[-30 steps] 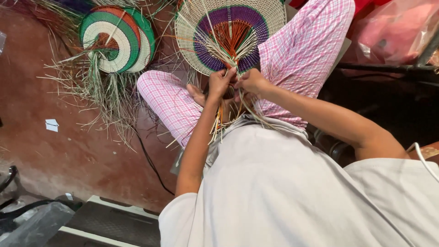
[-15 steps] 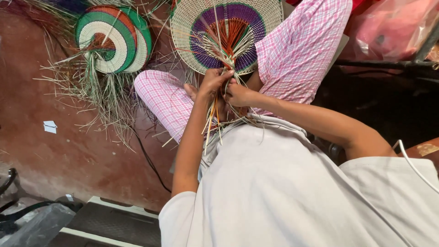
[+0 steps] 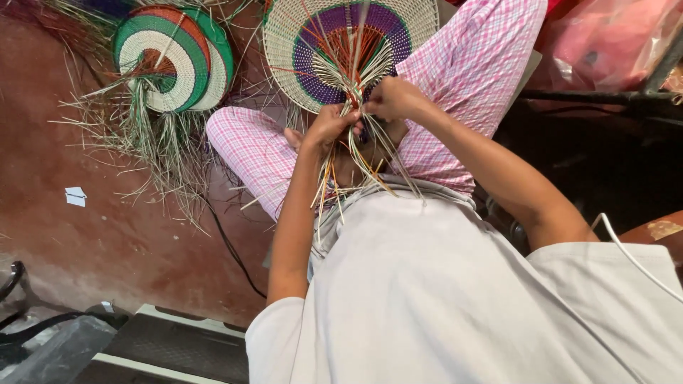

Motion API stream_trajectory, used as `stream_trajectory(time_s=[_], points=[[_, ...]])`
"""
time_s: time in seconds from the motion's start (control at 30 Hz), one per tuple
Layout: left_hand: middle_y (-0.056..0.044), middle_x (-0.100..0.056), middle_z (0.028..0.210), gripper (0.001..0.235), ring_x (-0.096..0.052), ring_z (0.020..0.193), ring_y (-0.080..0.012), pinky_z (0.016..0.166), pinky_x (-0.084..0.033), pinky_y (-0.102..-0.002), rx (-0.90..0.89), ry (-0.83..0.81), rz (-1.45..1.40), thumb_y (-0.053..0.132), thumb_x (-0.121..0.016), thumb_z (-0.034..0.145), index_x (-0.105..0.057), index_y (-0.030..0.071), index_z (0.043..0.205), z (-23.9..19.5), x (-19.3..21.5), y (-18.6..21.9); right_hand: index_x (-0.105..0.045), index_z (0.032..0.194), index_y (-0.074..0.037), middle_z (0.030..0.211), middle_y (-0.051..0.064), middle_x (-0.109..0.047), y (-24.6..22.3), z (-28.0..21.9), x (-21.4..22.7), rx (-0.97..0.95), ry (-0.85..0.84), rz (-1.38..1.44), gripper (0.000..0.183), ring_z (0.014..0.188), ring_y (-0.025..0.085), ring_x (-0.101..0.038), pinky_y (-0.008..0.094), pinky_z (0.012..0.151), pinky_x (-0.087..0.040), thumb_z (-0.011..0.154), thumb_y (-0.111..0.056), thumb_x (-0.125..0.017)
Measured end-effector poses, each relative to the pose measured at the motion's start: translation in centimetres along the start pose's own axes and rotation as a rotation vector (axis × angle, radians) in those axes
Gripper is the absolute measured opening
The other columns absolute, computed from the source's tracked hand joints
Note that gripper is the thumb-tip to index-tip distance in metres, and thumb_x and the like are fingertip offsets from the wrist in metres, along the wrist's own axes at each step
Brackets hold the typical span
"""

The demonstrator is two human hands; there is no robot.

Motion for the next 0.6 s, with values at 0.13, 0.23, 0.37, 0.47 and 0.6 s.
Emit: stream_trajectory(time_s=[0.13,0.23,0.37,0.47,0.6], points=[[-0.007,-0.068,0.085,0.045,-0.064,0.086,-0.0155,0.103,-0.027,-0.035,-0.104,-0.028,0.041,0.031,-0.059,0.076,-0.052,-0.003,0.105,1.5,0.4,-2.3,-0.068,0.080,-0.007,0.059,0.005,-0.061,1.5,2.5,-1.7,0.170,-0.042,0.064,0.015,0.046,0.010,-0.052,0.023,0.052,-0.041,0.083,-0.021,-0.062],[-0.012,-0.063,0.078,0.023,-0.055,0.054,-0.0066,0.046,-0.047,-0.015,-0.150,-0.123,-0.259,0.014,-0.058,0.082,-0.048,0.000,0.096,2.3,-0.2,-3.5,-0.056,0.067,-0.005,0.061,0.006,-0.052,2.1,3.4,-2.2,0.126,0.004,-0.086,0.024,0.054,0.017,-0.044,0.031,0.051,-0.033,0.082,-0.023,-0.063],[-0.003,-0.056,0.059,0.015,-0.039,0.043,-0.0025,0.038,-0.027,-0.014,-0.296,-0.030,-0.299,0.015,-0.057,0.084,-0.045,0.010,0.076,3.0,-0.9,-5.3,-0.064,0.082,-0.006,0.080,0.007,-0.062,1.0,2.5,-1.1,0.102,-0.049,-0.105,0.010,0.060,0.017,-0.057,0.029,0.055,-0.049,0.081,-0.007,-0.054],[-0.004,-0.055,0.058,0.012,-0.037,0.040,-0.0035,0.036,-0.024,-0.015,-0.344,0.037,-0.346,0.014,-0.058,0.083,-0.047,0.010,0.080,4.1,-1.4,-6.8,-0.062,0.086,-0.004,0.078,0.009,-0.061,0.7,2.4,-0.7,-0.005,0.020,0.030,0.014,0.051,0.016,-0.056,0.025,0.047,-0.050,0.089,-0.008,-0.049],[-0.006,-0.061,0.062,0.028,-0.038,0.040,-0.0032,0.036,-0.026,-0.016,-0.327,0.147,-0.364,0.010,-0.060,0.081,-0.053,0.006,0.107,5.0,-1.8,-7.9,-0.063,0.082,-0.006,0.053,0.006,-0.056,0.8,3.1,-0.9,-0.042,0.104,0.178,0.030,0.036,0.009,-0.050,0.016,0.031,-0.041,0.095,-0.030,-0.050]])
Point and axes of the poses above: each hand's wrist, its own z-axis towards the middle knuckle, its own x-axis out of the back of the hand, y = z × x, the point moved 1 cm from there along z, towards the middle knuckle
